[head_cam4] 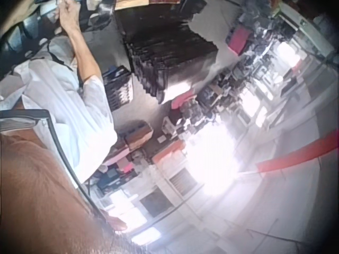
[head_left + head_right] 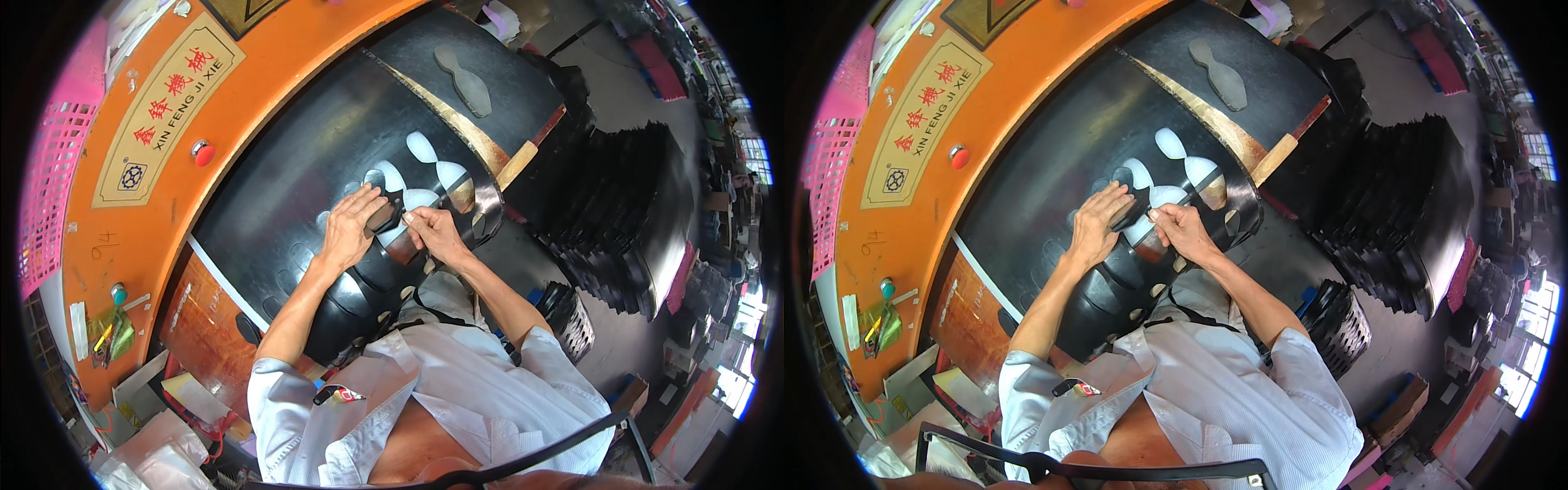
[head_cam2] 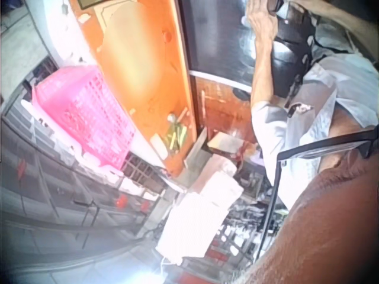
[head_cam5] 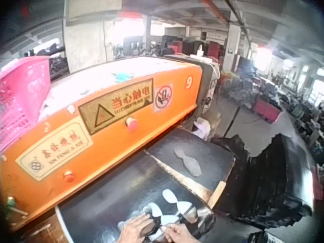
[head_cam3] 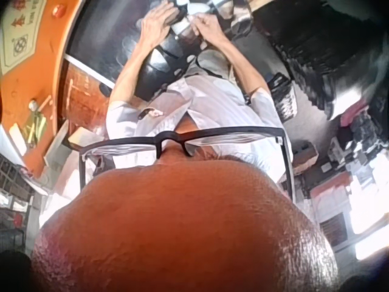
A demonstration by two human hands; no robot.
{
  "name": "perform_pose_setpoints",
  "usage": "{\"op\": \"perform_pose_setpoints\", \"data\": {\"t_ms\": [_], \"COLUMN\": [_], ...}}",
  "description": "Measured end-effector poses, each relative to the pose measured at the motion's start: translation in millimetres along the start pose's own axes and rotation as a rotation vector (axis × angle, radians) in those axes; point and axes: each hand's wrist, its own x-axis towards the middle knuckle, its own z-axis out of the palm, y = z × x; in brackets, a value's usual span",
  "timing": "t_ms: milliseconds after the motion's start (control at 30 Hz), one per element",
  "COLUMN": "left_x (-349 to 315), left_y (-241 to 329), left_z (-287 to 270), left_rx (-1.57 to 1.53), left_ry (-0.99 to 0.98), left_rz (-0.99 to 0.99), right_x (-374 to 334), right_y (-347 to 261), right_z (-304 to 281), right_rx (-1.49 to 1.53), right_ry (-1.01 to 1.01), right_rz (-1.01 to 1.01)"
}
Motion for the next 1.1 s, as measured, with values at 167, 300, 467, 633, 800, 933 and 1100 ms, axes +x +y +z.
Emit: {"op": "perform_pose_setpoints", "data": {"t_ms": [167, 300, 467, 633, 800, 933, 1100], "left_x": [4.1, 5.5, 8.6, 6.6, 8.8, 17.8, 23.8], "left_y": [7.6, 12.7, 13.5, 15.7, 25.2, 32.0, 31.0], "left_z": [0.4, 4.9, 15.1, 21.6, 15.1, 5.4, 3.7], "left_rx": [-0.239, -0.178, -0.088, -0.171, -0.475, -0.491, -0.424], "left_ry": [0.150, 0.186, 0.236, 0.313, 0.363, 0.443, 0.513], "left_rz": [-0.177, -0.148, -0.070, -0.183, -0.487, -0.444, -0.326], "right_x": [-1.1, 7.4, 20.0, 16.6, 14.5, 11.2, 12.9], "right_y": [-2.0, -4.7, -6.7, -11.2, -16.1, -17.7, -25.4], "right_z": [2.2, 3.5, 10.3, 9.4, 9.2, 8.8, 10.4], "right_rx": [0.013, 0.022, 0.177, 0.163, 0.048, -0.091, -0.086], "right_ry": [0.018, -0.019, -0.078, -0.097, -0.099, -0.067, -0.084], "right_rz": [-0.019, -0.002, -0.004, 0.061, 0.038, -0.011, 0.001]}}
